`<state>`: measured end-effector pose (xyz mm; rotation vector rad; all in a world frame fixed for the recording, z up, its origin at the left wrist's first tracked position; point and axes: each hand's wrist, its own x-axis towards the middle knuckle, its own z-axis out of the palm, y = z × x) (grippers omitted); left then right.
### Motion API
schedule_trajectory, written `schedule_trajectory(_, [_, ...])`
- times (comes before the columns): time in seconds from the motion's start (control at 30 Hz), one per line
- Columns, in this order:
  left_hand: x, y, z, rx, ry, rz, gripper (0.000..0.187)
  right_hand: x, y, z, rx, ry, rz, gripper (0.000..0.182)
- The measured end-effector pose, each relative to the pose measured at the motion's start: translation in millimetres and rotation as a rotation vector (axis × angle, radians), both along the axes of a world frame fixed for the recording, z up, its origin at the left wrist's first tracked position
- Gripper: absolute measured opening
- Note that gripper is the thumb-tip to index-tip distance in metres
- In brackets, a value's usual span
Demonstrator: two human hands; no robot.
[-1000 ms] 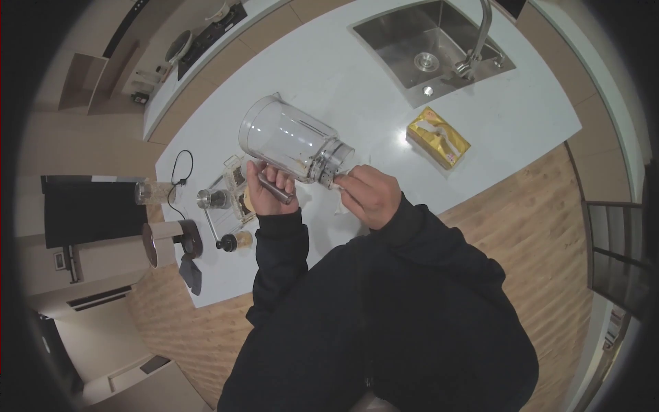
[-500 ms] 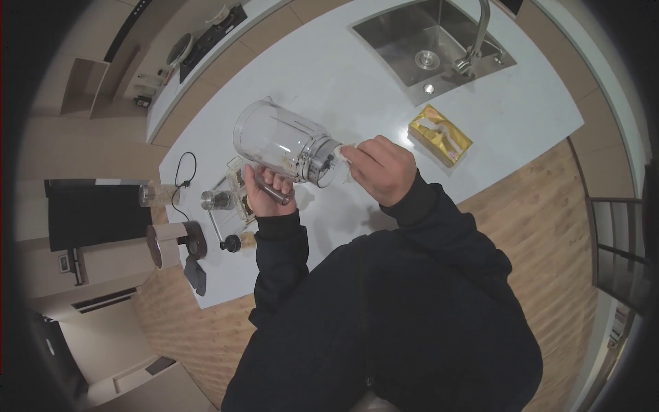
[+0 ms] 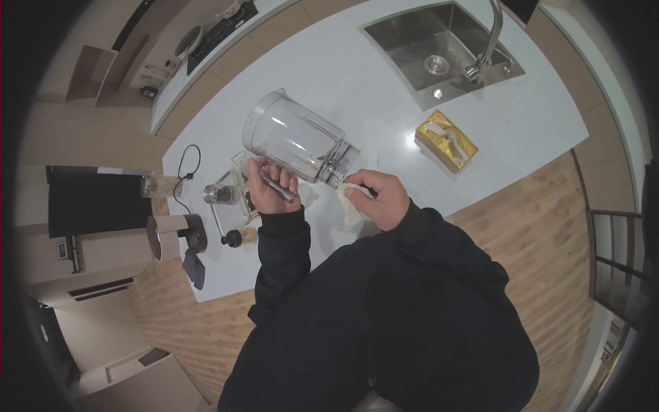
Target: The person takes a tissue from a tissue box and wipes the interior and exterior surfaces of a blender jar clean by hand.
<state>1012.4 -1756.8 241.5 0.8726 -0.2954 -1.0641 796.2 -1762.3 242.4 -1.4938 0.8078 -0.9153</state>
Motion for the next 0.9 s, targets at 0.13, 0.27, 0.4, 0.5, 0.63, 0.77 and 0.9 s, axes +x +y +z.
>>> schedule_trajectory(0.13, [-0.3,0.5,-5.6,-0.065,-0.012,0.012,0.031,-4.7,-1.6,-0.1,0.561,-0.268,0.050,0.017])
schedule_trajectory(0.27, [-2.3,0.7,-2.0,-0.072,-0.003,0.009,0.030,0.4,0.9,-7.5,0.869,-0.577,-0.079,0.017])
schedule_trajectory(0.4, [-5.3,3.2,-7.8,-0.023,-0.061,0.073,0.031,3.3,4.0,-10.2,0.931,-0.636,-0.134,0.010])
schedule_trajectory(0.5, [-7.1,5.3,-8.2,-0.024,-0.014,0.005,0.038,3.9,14.1,-17.8,0.584,-0.344,-0.004,0.017])
schedule_trajectory(0.63, [0.6,9.9,-13.5,-0.048,0.019,-0.019,0.029,0.4,15.3,-12.8,0.067,-0.097,-0.041,0.015])
schedule_trajectory(0.77, [11.4,12.3,-21.2,-0.104,0.035,-0.057,0.030,-9.2,0.8,-20.4,-0.413,0.003,-0.220,0.012])
schedule_trajectory(0.9, [2.5,13.7,-17.2,-0.154,0.044,-0.094,0.033,-12.9,-16.0,-14.7,-0.995,0.046,-0.405,0.015])
